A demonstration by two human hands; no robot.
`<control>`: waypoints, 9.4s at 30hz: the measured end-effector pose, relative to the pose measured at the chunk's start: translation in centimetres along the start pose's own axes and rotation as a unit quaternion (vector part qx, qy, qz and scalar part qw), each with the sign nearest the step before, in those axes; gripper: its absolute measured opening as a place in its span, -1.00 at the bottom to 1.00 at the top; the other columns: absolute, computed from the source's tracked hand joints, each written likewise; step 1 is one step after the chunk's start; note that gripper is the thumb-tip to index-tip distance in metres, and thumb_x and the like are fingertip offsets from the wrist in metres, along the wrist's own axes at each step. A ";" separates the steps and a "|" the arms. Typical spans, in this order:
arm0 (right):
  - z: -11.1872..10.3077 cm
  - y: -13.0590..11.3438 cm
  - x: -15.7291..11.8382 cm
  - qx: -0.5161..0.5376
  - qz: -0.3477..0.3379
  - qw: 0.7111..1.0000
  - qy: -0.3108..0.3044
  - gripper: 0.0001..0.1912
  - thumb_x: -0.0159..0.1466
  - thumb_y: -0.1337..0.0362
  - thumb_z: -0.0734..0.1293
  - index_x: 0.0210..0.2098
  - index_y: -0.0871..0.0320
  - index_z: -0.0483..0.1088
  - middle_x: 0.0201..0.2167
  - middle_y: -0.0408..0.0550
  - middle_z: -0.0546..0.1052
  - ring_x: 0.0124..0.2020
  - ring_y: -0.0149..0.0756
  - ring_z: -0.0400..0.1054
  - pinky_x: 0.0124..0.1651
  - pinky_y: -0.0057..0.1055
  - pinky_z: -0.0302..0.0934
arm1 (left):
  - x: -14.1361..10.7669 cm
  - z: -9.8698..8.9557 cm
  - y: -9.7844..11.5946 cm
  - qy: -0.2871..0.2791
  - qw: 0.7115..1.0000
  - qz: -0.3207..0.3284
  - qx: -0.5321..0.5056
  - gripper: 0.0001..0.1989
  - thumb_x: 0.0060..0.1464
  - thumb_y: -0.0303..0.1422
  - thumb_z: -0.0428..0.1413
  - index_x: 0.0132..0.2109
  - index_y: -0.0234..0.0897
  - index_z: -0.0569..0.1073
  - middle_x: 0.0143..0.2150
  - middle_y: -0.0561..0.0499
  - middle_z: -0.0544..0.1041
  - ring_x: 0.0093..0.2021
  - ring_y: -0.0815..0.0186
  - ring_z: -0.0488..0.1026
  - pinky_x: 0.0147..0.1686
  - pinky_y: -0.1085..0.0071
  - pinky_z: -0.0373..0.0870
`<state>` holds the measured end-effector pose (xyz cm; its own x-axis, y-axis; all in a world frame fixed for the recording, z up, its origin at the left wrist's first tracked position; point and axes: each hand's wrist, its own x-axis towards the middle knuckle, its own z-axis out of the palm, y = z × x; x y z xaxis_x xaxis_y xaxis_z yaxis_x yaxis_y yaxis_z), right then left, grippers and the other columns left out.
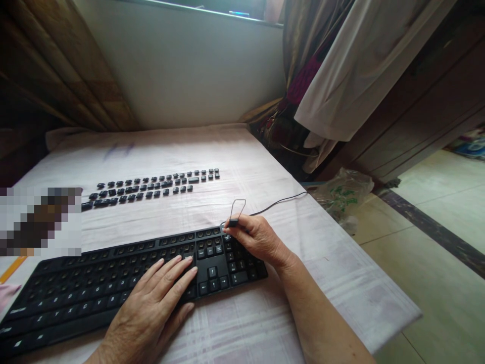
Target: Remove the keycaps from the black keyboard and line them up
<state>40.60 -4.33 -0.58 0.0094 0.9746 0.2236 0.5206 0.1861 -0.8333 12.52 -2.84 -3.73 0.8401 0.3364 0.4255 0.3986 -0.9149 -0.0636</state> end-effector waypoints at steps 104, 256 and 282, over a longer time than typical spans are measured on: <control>6.4 -4.2 -1.7 0.110 -0.099 0.975 0.166 -0.91 0.29 0.29 0.31 -0.25 0.10 0.48 -0.35 -0.07 0.61 -0.33 -0.28 0.51 -0.25 -0.37 0.41 | 4.5 -1.2 0.8 -0.012 0.704 -0.424 -0.569 -0.78 0.01 -0.26 0.24 -0.21 -0.29 0.55 -0.24 -0.05 0.64 -0.20 0.22 0.57 -0.16 0.37 0.44; 1.0 -2.4 -1.4 0.224 0.181 0.947 0.143 -0.58 0.15 -0.09 0.35 -0.27 0.10 0.22 -0.40 -0.06 0.61 -0.57 -0.37 0.42 -0.59 -0.50 0.17 | 2.4 0.8 -1.2 -0.033 0.991 -0.117 -0.060 -0.65 0.26 -0.35 -0.03 0.13 -0.24 0.46 0.21 -0.10 0.46 0.21 0.06 0.38 0.19 -0.05 0.30; 0.3 -0.4 -1.6 0.172 0.182 0.955 0.158 -0.66 0.05 0.01 0.48 -0.39 0.13 0.43 -0.53 -0.18 0.49 -0.47 -0.34 0.39 -0.39 -0.42 0.28 | 2.5 0.7 -1.2 -0.037 0.990 -0.117 -0.068 -0.65 0.26 -0.34 -0.02 0.13 -0.24 0.45 0.23 -0.10 0.44 0.22 0.06 0.36 0.20 -0.07 0.29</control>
<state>40.09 -5.87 -0.77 0.4219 0.9065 -0.0169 0.1235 -0.0759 -0.9894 14.35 -0.75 -3.22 0.7577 0.5535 0.3458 0.5361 -0.8300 0.1539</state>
